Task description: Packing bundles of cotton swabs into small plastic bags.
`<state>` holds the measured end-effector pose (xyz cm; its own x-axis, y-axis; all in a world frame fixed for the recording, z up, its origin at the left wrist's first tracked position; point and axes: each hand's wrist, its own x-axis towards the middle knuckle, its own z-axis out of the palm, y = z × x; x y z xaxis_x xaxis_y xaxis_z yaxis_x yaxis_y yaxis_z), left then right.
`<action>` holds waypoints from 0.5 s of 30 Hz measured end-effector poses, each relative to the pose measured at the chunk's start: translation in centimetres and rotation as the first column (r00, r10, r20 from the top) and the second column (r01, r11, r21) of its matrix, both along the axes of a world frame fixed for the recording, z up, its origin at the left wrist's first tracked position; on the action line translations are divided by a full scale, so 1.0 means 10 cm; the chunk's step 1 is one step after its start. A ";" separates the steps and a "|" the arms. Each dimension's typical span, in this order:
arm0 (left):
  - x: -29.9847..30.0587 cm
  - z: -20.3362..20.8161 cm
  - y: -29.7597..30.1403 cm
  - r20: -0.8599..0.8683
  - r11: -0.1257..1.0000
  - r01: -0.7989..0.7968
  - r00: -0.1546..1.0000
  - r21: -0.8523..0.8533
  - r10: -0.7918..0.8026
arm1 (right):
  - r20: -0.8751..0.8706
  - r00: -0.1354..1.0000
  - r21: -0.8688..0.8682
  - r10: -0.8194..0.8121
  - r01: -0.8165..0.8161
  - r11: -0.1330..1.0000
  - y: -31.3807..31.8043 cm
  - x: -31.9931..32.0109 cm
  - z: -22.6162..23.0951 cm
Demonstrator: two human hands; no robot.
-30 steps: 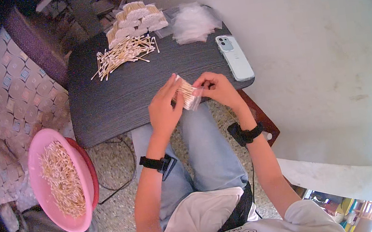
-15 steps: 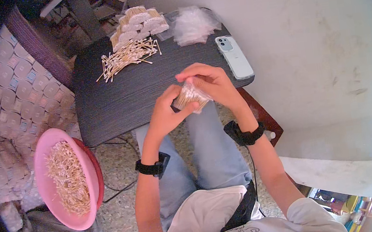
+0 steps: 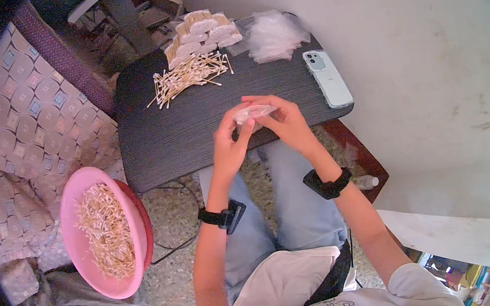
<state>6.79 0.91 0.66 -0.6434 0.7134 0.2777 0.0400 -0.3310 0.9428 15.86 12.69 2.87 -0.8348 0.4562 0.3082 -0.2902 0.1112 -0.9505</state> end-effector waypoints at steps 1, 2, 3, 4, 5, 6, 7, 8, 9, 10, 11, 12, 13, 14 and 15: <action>-0.03 -0.02 -0.02 -0.043 0.999 -0.024 0.999 -0.039 0.022 | -0.007 0.999 -0.054 0.032 -0.033 0.998 -0.03 0.00 0.00; -0.02 -0.01 0.00 -0.084 0.996 -0.046 0.996 -0.073 0.040 | -0.013 0.998 -0.104 0.061 -0.063 0.993 -0.02 0.02 -0.01; -0.02 0.00 0.01 -0.083 0.996 -0.046 0.996 -0.073 0.040 | -0.012 0.998 -0.104 0.061 -0.062 0.993 -0.01 0.01 -0.04; 0.00 0.01 0.02 -0.052 0.998 -0.017 0.999 -0.053 0.014 | -0.024 0.999 -0.125 0.033 -0.036 0.992 -0.01 -0.01 -0.06; 0.00 0.01 0.02 -0.025 0.999 0.010 1.000 -0.033 -0.011 | -0.039 0.999 -0.147 0.005 -0.011 0.989 -0.02 -0.04 -0.08; -0.01 -0.01 0.01 -0.024 0.999 0.010 1.000 -0.033 -0.011 | -0.039 0.999 -0.147 0.005 -0.011 0.989 -0.02 -0.06 -0.09; -0.01 -0.03 0.01 0.026 1.000 0.009 1.000 -0.019 -0.009 | 0.014 1.000 -0.146 0.000 0.002 0.989 -0.01 -0.08 -0.10; 0.00 -0.02 0.01 0.078 1.000 0.009 0.997 -0.006 -0.008 | 0.069 0.998 -0.145 -0.006 0.016 0.989 -0.02 -0.10 -0.11; 0.01 -0.02 0.01 0.081 1.000 0.011 0.997 -0.008 -0.010 | 0.071 0.997 -0.147 -0.008 0.018 0.989 -0.04 -0.12 -0.13; 0.03 -0.02 0.01 0.107 1.000 -0.001 0.994 -0.020 0.003 | 0.066 0.998 -0.229 -0.024 0.039 0.973 -0.08 -0.14 -0.15; 0.04 0.00 0.01 0.131 0.999 -0.015 0.991 -0.030 0.018 | 0.060 0.997 -0.309 -0.040 0.057 0.949 -0.10 -0.15 -0.16; 0.04 -0.02 0.01 0.132 0.999 -0.014 0.991 -0.030 0.018 | 0.061 0.997 -0.309 -0.041 0.058 0.949 -0.10 -0.14 -0.18; 0.03 -0.02 0.01 0.152 0.999 -0.008 0.988 -0.048 0.015 | 0.042 0.999 -0.261 -0.011 0.021 0.965 -0.10 -0.13 -0.19; 0.03 -0.02 0.00 0.172 0.998 -0.001 0.985 -0.067 0.012 | 0.025 0.999 -0.212 0.021 -0.015 0.977 -0.10 -0.13 -0.19; 0.03 -0.02 0.00 0.175 0.998 0.001 0.985 -0.069 0.011 | 0.028 0.999 -0.214 0.019 -0.013 0.977 -0.10 -0.12 -0.18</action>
<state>7.04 0.95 0.45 -0.6815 0.7233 0.1112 -0.1259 -0.2656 0.9558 14.64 11.71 1.05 -0.8499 0.4952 0.1801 -0.2616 -0.0999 -0.9600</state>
